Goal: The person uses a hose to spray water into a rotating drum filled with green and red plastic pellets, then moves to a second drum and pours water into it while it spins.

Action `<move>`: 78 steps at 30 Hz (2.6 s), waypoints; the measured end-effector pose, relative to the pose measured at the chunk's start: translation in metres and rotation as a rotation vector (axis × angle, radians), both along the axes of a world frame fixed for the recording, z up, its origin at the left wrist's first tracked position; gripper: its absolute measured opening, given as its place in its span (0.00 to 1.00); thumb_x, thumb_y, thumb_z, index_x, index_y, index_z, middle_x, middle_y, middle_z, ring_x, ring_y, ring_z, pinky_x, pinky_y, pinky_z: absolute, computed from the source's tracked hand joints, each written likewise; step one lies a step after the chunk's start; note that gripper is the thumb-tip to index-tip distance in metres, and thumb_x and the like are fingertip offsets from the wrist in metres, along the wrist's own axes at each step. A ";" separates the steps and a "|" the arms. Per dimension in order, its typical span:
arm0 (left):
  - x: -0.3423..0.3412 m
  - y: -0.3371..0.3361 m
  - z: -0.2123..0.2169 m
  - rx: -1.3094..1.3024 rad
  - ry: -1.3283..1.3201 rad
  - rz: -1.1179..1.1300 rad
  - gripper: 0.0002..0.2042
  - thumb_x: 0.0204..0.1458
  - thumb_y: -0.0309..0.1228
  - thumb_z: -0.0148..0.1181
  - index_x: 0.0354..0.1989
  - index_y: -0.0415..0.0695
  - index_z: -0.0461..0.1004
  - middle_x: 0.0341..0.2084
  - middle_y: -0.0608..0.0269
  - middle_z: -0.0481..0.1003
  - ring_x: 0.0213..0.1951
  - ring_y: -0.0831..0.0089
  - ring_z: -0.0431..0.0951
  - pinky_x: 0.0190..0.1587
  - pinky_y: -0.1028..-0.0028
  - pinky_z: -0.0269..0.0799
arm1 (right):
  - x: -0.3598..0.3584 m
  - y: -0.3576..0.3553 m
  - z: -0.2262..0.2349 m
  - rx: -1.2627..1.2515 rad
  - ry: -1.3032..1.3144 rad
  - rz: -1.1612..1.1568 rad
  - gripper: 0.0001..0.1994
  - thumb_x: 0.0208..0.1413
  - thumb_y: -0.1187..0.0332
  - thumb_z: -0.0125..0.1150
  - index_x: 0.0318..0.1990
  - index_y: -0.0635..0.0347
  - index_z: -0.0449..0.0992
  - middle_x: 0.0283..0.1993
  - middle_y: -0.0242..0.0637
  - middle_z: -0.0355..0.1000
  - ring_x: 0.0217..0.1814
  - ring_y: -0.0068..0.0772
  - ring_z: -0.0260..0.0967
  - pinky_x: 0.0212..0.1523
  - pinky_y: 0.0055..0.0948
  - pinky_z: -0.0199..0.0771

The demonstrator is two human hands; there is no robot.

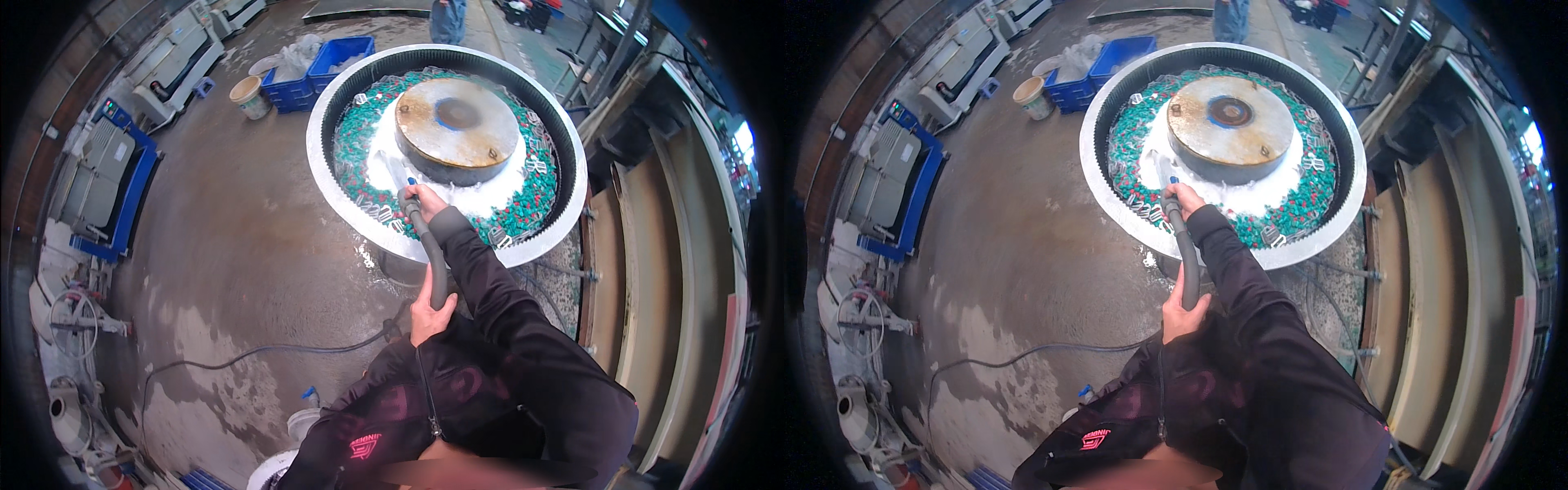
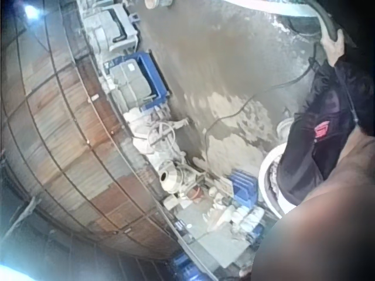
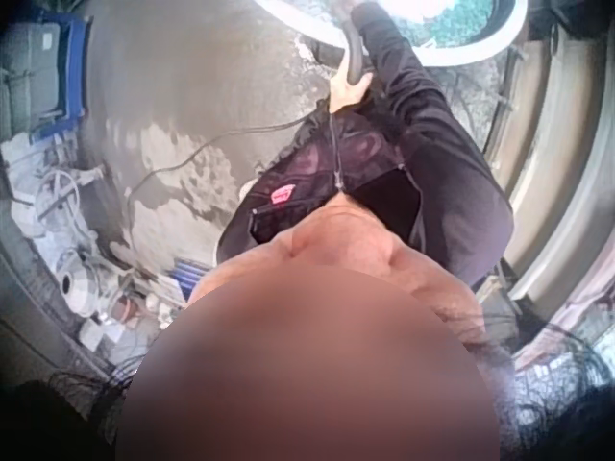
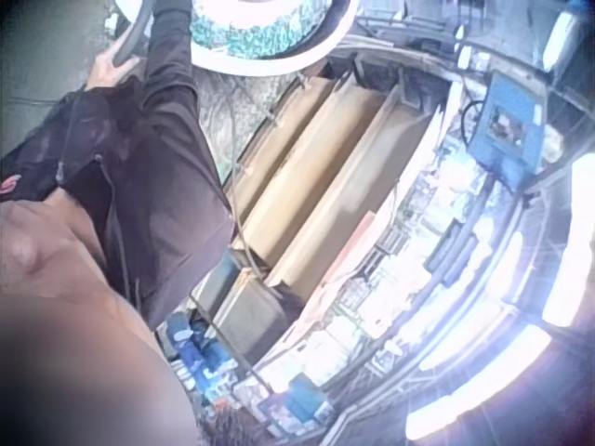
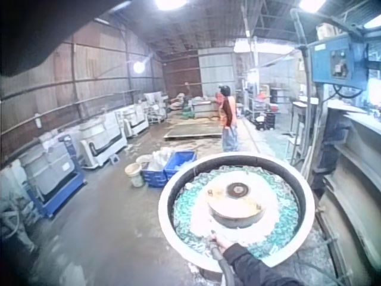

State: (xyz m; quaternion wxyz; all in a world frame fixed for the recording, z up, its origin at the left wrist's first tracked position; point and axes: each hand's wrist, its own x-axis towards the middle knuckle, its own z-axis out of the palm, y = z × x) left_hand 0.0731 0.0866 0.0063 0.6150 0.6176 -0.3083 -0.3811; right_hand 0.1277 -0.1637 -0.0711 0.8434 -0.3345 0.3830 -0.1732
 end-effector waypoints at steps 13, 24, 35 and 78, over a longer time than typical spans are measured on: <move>0.012 0.008 -0.008 -0.044 -0.124 -0.051 0.34 0.44 0.24 0.60 0.63 0.43 0.55 0.48 0.51 0.72 0.48 0.75 0.72 0.48 0.78 0.65 | -0.011 0.010 -0.011 0.127 -0.076 -0.097 0.13 0.41 0.69 0.51 0.35 0.64 0.62 0.27 0.43 0.63 0.23 0.40 0.64 0.18 0.38 0.70; 0.085 0.029 -0.027 -0.088 -0.116 -0.062 0.33 0.44 0.23 0.60 0.62 0.43 0.57 0.46 0.61 0.73 0.37 0.85 0.71 0.40 0.81 0.69 | 0.047 0.023 -0.007 0.002 -0.047 -0.080 0.08 0.42 0.71 0.51 0.30 0.64 0.66 0.24 0.42 0.64 0.22 0.38 0.66 0.20 0.41 0.73; 0.113 0.027 -0.032 0.039 -0.136 -0.372 0.31 0.42 0.25 0.61 0.60 0.42 0.61 0.44 0.58 0.75 0.42 0.81 0.72 0.45 0.78 0.68 | -0.035 0.034 -0.094 0.129 0.034 -0.306 0.14 0.47 0.58 0.55 0.40 0.52 0.67 0.34 0.38 0.67 0.33 0.36 0.69 0.33 0.47 0.72; 0.570 -0.017 -0.043 -0.095 -0.261 -0.474 0.32 0.43 0.27 0.61 0.60 0.56 0.61 0.39 0.47 0.75 0.42 0.58 0.77 0.41 0.70 0.73 | 0.376 -0.008 -0.018 -0.085 0.041 -0.575 0.09 0.45 0.68 0.54 0.35 0.60 0.68 0.29 0.37 0.65 0.24 0.34 0.67 0.24 0.47 0.77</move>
